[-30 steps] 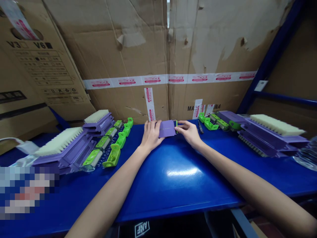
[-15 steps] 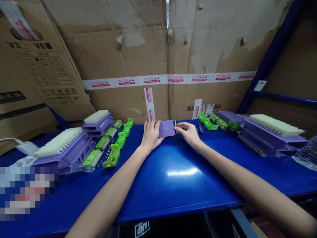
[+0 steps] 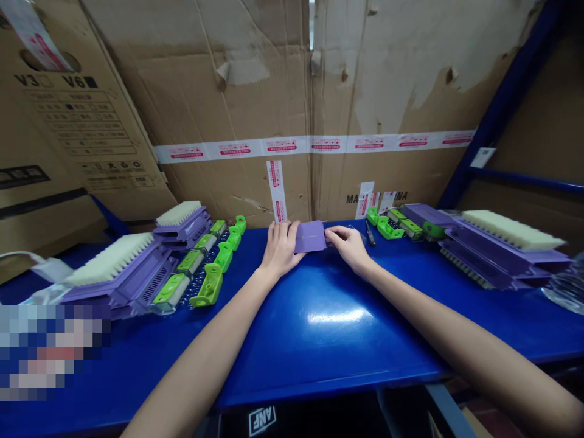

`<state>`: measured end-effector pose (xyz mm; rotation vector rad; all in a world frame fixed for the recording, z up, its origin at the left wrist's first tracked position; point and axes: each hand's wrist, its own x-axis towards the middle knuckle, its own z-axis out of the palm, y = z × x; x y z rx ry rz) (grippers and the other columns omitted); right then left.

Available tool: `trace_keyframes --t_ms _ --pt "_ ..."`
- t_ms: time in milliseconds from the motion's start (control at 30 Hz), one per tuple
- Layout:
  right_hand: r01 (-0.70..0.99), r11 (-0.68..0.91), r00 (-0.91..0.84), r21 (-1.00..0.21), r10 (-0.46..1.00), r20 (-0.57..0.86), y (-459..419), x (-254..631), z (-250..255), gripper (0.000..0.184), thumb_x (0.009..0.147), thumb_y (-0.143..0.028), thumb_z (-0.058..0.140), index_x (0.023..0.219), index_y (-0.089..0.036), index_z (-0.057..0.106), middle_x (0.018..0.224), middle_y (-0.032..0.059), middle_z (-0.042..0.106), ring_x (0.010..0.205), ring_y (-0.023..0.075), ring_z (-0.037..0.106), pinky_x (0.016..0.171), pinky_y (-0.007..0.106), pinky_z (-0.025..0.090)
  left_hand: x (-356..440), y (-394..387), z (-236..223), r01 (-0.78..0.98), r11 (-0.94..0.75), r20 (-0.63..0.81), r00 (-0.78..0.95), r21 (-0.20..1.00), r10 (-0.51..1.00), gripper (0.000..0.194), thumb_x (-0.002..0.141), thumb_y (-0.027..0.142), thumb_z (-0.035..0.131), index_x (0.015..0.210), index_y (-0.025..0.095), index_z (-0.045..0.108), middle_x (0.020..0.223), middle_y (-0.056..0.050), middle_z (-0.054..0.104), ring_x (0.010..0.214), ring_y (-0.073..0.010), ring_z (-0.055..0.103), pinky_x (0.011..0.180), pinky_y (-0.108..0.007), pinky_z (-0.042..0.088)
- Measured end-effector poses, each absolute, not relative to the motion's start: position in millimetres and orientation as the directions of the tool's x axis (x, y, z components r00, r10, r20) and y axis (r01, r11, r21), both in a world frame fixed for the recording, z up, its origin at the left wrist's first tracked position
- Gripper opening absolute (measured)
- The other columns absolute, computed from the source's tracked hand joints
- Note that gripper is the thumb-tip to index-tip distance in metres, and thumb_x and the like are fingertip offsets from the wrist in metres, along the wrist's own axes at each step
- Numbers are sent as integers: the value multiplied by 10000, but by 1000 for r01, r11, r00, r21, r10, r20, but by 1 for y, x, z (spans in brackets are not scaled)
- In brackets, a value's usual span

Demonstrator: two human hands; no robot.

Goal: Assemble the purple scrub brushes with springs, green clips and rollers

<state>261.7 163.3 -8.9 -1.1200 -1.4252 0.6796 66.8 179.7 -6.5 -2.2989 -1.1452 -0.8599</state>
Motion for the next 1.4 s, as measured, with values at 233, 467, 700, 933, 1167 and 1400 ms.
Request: trace_keyframes --t_ms 233,467,700,933,1167,1400 --pt "254 385 0 -887 917 398 159 261 -3 321 806 -472 525 782 -215 714 836 16 716 842 206 648 736 302 501 66 181 -6 828 -557 704 436 -69 561 690 750 406 649 1306 78 405 1183 -202 510 1151 -339 473 1055 -516 293" --pt "707 437 -5 -556 790 614 159 281 12 327 884 -363 444 970 -185 704 979 75 687 909 205 620 837 313 463 62 184 -7 850 -518 703 426 -97 569 674 764 397 632 1299 47 417 1192 -214 506 1164 -345 460 1066 -523 276" --pt "987 100 -27 -126 873 487 164 302 6 433 864 -329 487 1242 -133 571 1157 161 583 1102 302 503 914 381 426 59 186 -7 864 -479 674 448 -157 587 672 776 406 611 1316 57 416 1213 -224 510 1161 -353 465 1069 -550 264" --pt "991 62 -11 -117 919 394 164 298 1 446 851 -225 471 1284 -139 535 1183 178 571 1087 308 520 900 381 436 60 185 -6 844 -511 643 485 -165 593 657 780 375 603 1334 78 410 1214 -220 512 1160 -349 474 1076 -557 247" --pt "879 86 94 -468 933 347 168 295 0 447 748 -228 546 1179 -135 618 1015 145 657 943 275 607 862 385 466 60 184 -6 848 -489 642 492 -203 587 671 773 373 617 1327 48 422 1207 -224 514 1134 -348 485 1078 -539 253" --pt "-190 -7 209 -982 977 -47 175 293 11 125 736 -271 518 822 -187 554 709 40 627 646 159 597 632 309 532 60 184 -4 846 -505 632 489 -174 601 656 773 356 608 1338 88 408 1220 -219 512 1159 -355 474 1068 -567 258"
